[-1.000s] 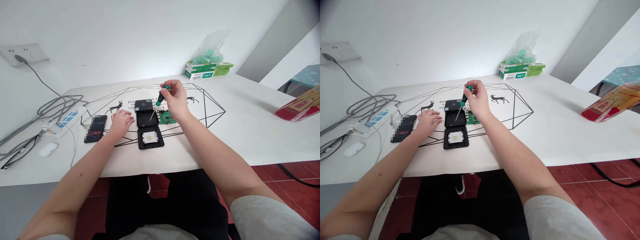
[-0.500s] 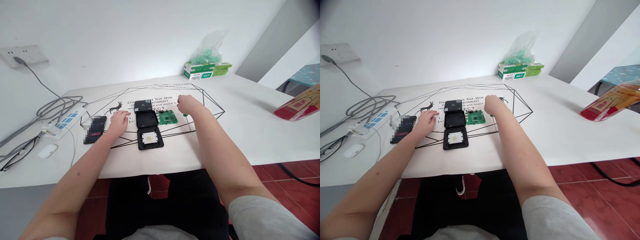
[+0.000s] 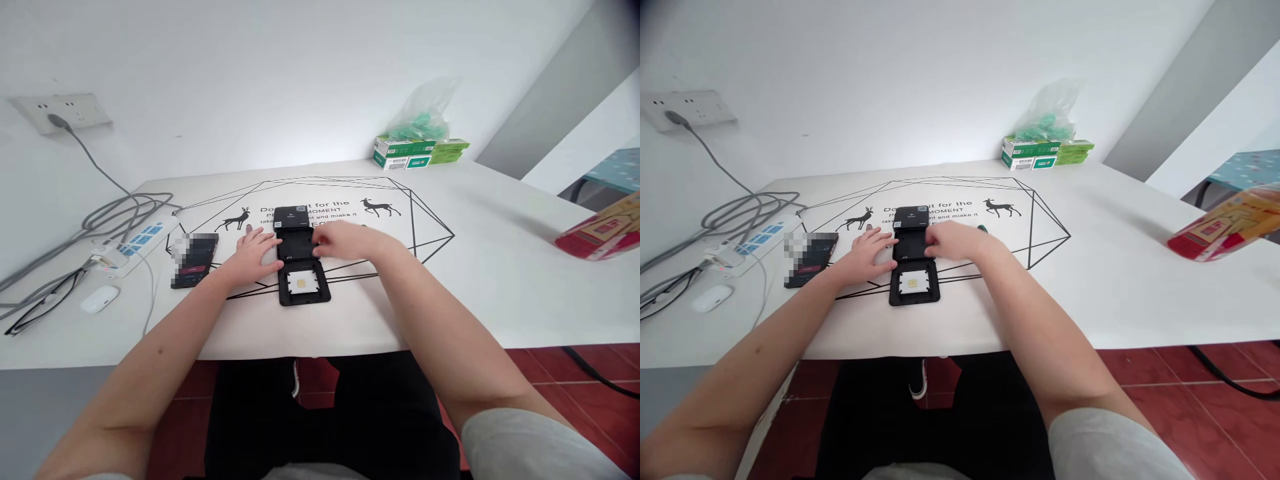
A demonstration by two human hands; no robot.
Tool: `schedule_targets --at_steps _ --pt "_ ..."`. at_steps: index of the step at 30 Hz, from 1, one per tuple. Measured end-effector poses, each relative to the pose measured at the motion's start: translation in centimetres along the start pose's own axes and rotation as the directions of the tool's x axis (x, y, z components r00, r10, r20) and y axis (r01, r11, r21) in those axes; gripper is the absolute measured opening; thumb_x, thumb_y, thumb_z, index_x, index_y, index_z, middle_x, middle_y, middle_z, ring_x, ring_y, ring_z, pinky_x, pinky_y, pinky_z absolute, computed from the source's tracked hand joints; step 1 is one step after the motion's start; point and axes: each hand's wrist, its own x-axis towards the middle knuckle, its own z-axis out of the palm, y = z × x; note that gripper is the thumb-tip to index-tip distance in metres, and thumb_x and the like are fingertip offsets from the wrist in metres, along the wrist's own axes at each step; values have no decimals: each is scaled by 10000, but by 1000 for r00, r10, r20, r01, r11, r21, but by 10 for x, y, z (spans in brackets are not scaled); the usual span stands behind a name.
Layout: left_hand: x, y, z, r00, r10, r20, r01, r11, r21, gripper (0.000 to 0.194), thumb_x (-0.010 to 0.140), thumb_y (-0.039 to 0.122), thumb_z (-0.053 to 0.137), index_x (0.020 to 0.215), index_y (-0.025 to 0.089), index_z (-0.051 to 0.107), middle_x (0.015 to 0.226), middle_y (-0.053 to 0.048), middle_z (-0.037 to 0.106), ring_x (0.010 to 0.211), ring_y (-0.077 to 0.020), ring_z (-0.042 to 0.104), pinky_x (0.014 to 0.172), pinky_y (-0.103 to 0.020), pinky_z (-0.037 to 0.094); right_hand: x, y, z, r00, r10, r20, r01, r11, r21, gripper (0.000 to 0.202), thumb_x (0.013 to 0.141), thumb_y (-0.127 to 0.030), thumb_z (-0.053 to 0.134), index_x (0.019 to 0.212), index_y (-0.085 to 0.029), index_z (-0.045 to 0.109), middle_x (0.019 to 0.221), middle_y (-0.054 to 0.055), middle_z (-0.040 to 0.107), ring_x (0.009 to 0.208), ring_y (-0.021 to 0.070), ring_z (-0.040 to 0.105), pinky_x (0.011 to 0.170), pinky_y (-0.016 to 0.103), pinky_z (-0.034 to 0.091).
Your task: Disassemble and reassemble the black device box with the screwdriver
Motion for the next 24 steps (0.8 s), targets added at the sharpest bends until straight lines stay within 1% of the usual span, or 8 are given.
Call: schedule_targets --at_steps 1,3,7,12,16,19,22,24 --pt "0 0 0 1000 10 19 -10 1000 2 700 1029 659 584 1605 261 585 1769 -130 461 1714 -431 211 1353 -696 203 -2 -11 4 988 -128 82 126 991 34 233 966 -404 712 1106 -220 742 1151 95 796 988 265 721 801 351 498" --pt "0 -1 1 999 36 39 -36 999 1 706 1023 673 600 1600 268 597 1776 -132 454 1719 -437 205 1356 -696 205 -5 -29 14 953 -250 170 249 968 28 261 895 -409 773 1068 -217 736 1163 90 768 984 258 706 768 337 473" --pt "0 -3 3 997 68 45 -68 998 1 713 1012 677 621 1597 270 606 1773 -134 461 1721 -441 207 1364 -685 204 -6 -46 28 935 -281 215 300 952 -61 228 825 -317 761 1010 -190 717 1164 111 721 928 253 676 723 345 429" --pt "1 -3 2 996 51 75 -52 998 18 783 984 692 643 1624 245 579 1787 -146 434 1723 -431 208 1371 -668 206 -5 -55 29 921 -341 188 373 913 -168 139 823 -298 710 881 -179 667 1005 103 713 887 251 642 828 380 410" --pt "0 -3 3 997 49 68 -50 999 11 783 986 697 642 1618 238 581 1793 -152 423 1722 -430 207 1365 -679 210 -9 -50 22 923 -365 124 377 921 -101 175 778 -308 718 887 -198 635 1038 98 708 819 225 614 719 361 404" --pt "-1 -3 4 997 54 50 -54 999 1 763 986 695 651 1615 268 585 1791 -135 430 1718 -431 220 1364 -678 212 -16 -36 9 949 -305 79 308 951 -37 196 748 -291 741 887 -215 626 1002 72 713 797 216 612 673 355 403" --pt "-3 -3 4 997 57 50 -57 998 -4 707 1010 678 635 1613 313 589 1791 -109 433 1718 -426 222 1362 -680 213 -21 -24 -2 983 -71 171 92 989 -118 164 715 -226 761 819 -221 635 881 53 691 753 227 617 622 361 385" --pt "-3 -3 4 997 57 54 -57 998 -9 652 1026 665 623 1587 333 615 1794 -103 431 1719 -425 218 1358 -691 214 -22 -20 -5 961 89 262 -38 980 -194 141 706 -177 762 780 -218 649 835 51 682 734 238 636 604 362 394"
